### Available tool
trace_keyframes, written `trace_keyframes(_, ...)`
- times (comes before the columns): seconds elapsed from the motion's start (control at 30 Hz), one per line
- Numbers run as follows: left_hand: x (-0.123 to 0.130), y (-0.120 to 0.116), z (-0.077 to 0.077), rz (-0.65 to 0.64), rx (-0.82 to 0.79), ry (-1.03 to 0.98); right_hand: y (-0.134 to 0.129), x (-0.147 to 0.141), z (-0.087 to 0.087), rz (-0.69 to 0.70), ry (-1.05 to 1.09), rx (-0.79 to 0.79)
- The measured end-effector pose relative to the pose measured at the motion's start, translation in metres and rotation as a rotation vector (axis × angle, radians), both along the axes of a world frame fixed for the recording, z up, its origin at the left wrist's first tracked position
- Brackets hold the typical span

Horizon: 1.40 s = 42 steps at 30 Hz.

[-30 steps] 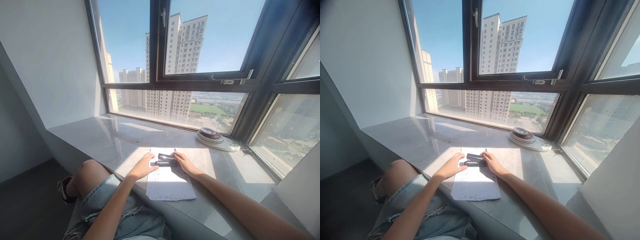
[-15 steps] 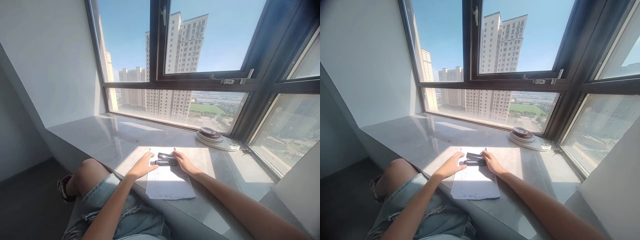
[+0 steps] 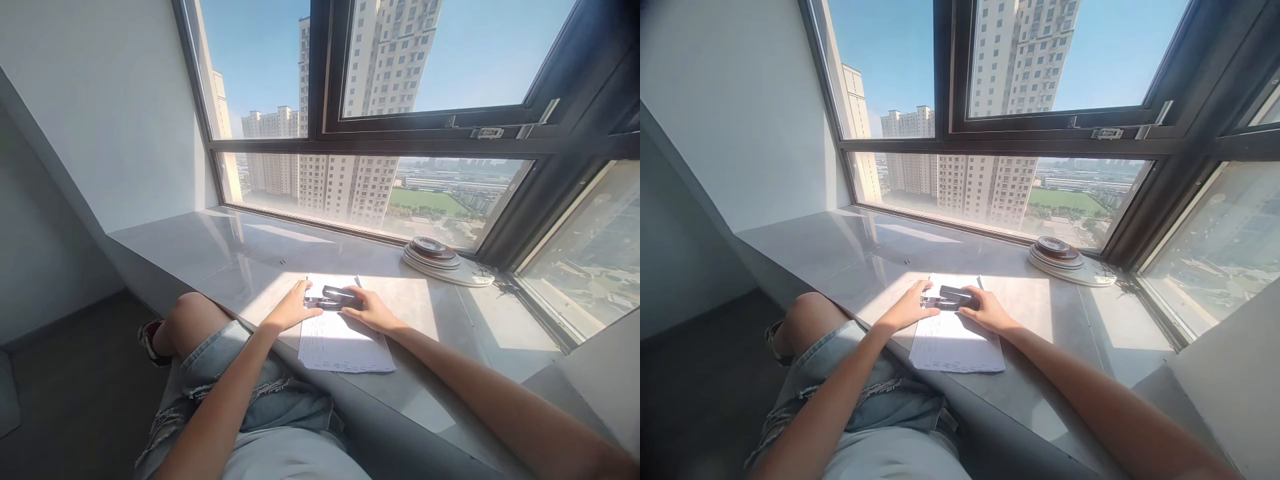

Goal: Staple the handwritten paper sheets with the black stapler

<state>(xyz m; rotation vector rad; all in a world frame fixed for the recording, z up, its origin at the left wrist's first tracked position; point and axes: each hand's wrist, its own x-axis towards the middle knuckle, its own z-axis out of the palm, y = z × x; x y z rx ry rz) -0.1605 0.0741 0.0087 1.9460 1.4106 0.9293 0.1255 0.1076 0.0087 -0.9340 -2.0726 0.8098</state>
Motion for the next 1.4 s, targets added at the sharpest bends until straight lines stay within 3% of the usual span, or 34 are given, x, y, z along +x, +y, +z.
trace_keyframes(0.1, 0.001, 0.0, 0.001, 0.008, 0.046, 0.01, -0.004, 0.0, -0.002, -0.039, -0.06, 0.117)
trace_keyframes(0.17, 0.004, 0.001, 0.002, 0.079, 0.109, -0.053, -0.008, 0.001, -0.003, -0.08, -0.057, 0.193)
trace_keyframes(0.27, 0.01, 0.002, 0.001, 0.277, 0.158, -0.437, -0.011, 0.0, -0.007, -0.167, -0.027, 0.329)
trace_keyframes(0.33, 0.015, 0.003, -0.001, 0.346, 0.054, -0.768, -0.011, -0.001, -0.009, -0.179, -0.027, 0.424)
trace_keyframes(0.4, 0.021, 0.003, -0.003, 0.321, -0.124, -0.976, -0.011, -0.001, -0.011, -0.137, -0.046, 0.533)
trace_keyframes(0.5, 0.028, 0.003, -0.005, 0.171, -0.301, -1.015, -0.012, 0.0, -0.013, -0.038, -0.102, 0.653)
trace_keyframes(0.6, 0.033, 0.001, -0.006, 0.058, -0.34, -0.95, -0.015, 0.003, -0.016, 0.041, -0.154, 0.689)
trace_keyframes(0.77, 0.036, -0.003, -0.013, 0.093, -0.343, -0.933, -0.015, 0.004, -0.019, 0.086, -0.169, 0.746)
trace_keyframes(0.93, 0.04, -0.012, -0.017, 0.264, -0.192, -0.947, -0.014, -0.003, -0.014, -0.154, -0.063, 0.663)
trace_keyframes(1.03, 0.04, -0.019, -0.011, 0.371, 0.044, -0.955, -0.013, -0.006, -0.008, -0.273, -0.01, 0.468)
trace_keyframes(1.17, 0.04, -0.029, 0.004, 0.46, 0.317, -0.932, -0.011, -0.009, -0.004, -0.272, 0.035, 0.204)
trace_keyframes(1.3, 0.048, -0.044, 0.023, 0.452, 0.287, -0.753, -0.007, -0.01, -0.006, -0.179, -0.039, 0.075)
trace_keyframes(1.4, 0.058, -0.056, 0.036, 0.388, 0.178, -0.62, -0.006, -0.007, -0.004, -0.143, -0.086, 0.163)
